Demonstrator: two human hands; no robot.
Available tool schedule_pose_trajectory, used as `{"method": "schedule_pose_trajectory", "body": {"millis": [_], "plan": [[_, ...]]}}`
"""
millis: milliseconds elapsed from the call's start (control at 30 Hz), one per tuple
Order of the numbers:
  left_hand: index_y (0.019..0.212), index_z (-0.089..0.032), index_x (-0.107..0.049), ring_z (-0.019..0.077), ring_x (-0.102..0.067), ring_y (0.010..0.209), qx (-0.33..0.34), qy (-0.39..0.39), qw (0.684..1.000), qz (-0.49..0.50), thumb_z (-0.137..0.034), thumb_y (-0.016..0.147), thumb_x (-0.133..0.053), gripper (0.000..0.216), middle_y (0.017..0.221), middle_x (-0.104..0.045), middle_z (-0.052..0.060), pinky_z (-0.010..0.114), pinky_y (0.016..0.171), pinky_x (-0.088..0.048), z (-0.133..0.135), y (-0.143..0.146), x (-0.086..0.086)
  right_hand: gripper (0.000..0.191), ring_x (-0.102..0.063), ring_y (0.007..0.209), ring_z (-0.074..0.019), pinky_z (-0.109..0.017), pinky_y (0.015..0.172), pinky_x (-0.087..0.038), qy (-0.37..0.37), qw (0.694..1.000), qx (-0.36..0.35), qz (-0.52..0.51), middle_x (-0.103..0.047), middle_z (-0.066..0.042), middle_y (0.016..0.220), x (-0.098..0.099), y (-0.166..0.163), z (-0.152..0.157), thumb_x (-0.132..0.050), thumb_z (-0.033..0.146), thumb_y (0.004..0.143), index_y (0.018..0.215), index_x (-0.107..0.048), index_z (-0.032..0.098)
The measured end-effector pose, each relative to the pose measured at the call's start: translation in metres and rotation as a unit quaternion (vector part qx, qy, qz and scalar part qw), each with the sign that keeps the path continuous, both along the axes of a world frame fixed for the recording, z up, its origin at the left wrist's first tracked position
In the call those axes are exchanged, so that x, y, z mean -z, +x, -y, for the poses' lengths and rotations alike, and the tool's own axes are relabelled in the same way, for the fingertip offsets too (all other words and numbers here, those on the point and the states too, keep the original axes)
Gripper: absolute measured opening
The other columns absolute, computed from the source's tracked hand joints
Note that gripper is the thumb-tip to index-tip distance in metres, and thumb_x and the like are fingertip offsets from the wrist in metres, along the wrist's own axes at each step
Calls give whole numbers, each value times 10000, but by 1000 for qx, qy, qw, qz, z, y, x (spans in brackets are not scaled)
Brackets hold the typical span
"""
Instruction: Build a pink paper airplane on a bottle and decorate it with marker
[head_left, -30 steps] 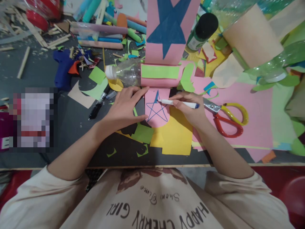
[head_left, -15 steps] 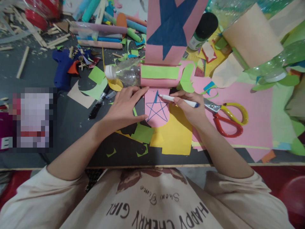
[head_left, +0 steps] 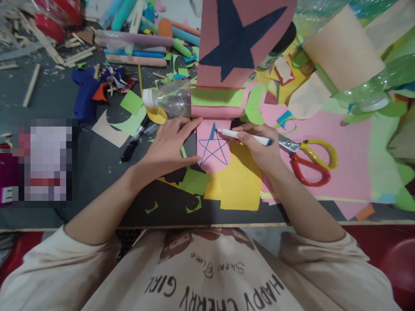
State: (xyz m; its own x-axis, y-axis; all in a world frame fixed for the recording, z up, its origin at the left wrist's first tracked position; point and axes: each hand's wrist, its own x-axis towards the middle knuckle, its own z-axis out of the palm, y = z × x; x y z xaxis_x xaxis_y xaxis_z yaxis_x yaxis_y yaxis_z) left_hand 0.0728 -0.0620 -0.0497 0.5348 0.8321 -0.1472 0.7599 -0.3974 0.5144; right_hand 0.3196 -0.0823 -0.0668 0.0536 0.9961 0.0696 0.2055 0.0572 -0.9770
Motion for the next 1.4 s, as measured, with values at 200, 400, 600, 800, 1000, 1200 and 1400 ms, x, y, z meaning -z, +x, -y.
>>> {"method": "schedule_pose_trajectory", "body": {"millis": [200, 400, 600, 800, 1000, 1200, 1400], "plan": [[1514, -253, -399, 388, -417, 1336, -5, 5, 1000, -9, -503, 793, -722, 829, 1422, -482, 129, 549, 1154, -339, 0, 1, 1, 61, -675, 640, -157, -333, 658, -569, -14, 1000, -16, 12, -742, 24, 698, -1, 0, 1, -707, 281, 780, 757, -750, 245], [1526, -240, -381, 407, -414, 1351, -5, -1, 1000, -20, -474, 803, -707, 827, 1434, -471, 147, 570, 1151, -334, 0, 2, 0, 78, -651, 586, -148, -288, 551, -537, -11, 999, -44, 2, -728, 17, 645, -5, 0, 0, -696, 226, 737, 683, -747, 250], [1521, -257, -388, 403, -427, 1340, -7, 8, 1000, -11, -487, 793, -708, 827, 1419, -494, 137, 567, 1143, -346, -1, 1, 3, 83, -635, 554, -149, -298, 537, -541, -32, 999, -17, -20, -712, 21, 614, -9, -1, -2, -676, 246, 707, 646, -732, 257], [1455, -232, -491, 375, -479, 1294, -15, 22, 999, 17, -491, 849, -620, 671, 1369, -555, 141, 542, 1117, -392, 2, -1, -1, 103, -618, 536, -131, -281, 530, -517, -43, 996, -18, -80, -679, 32, 585, -7, 1, -5, -647, 211, 706, 656, -730, 244], [1278, -316, -622, 282, -551, 1254, -91, 102, 989, 49, -405, 1011, -324, 410, 1268, -648, 65, 505, 1115, -418, 5, 0, -23, 61, -659, 579, -138, -295, 575, -558, -40, 992, -45, -109, -703, 30, 654, -1, 4, -7, -662, 261, 735, 738, -719, 237], [1432, -268, -491, 289, -398, 1445, -3, 90, 996, 24, -390, 1008, -262, 497, 1508, -497, 95, 539, 1210, -304, -7, 12, -37, 177, -730, 704, -171, -324, 668, -604, -23, 986, -111, -119, -776, -17, 827, -7, 1, -2, -695, 405, 818, 860, -740, 239], [1498, -365, -397, 360, -229, 1530, -26, 130, 991, -6, -496, 952, -400, 561, 1599, -400, 58, 625, 1204, -242, -33, 20, -30, 362, -742, 797, -183, -335, 752, -601, -23, 977, -202, -67, -788, -63, 944, -4, 2, 3, -642, 554, 893, 971, -749, 217]]}}
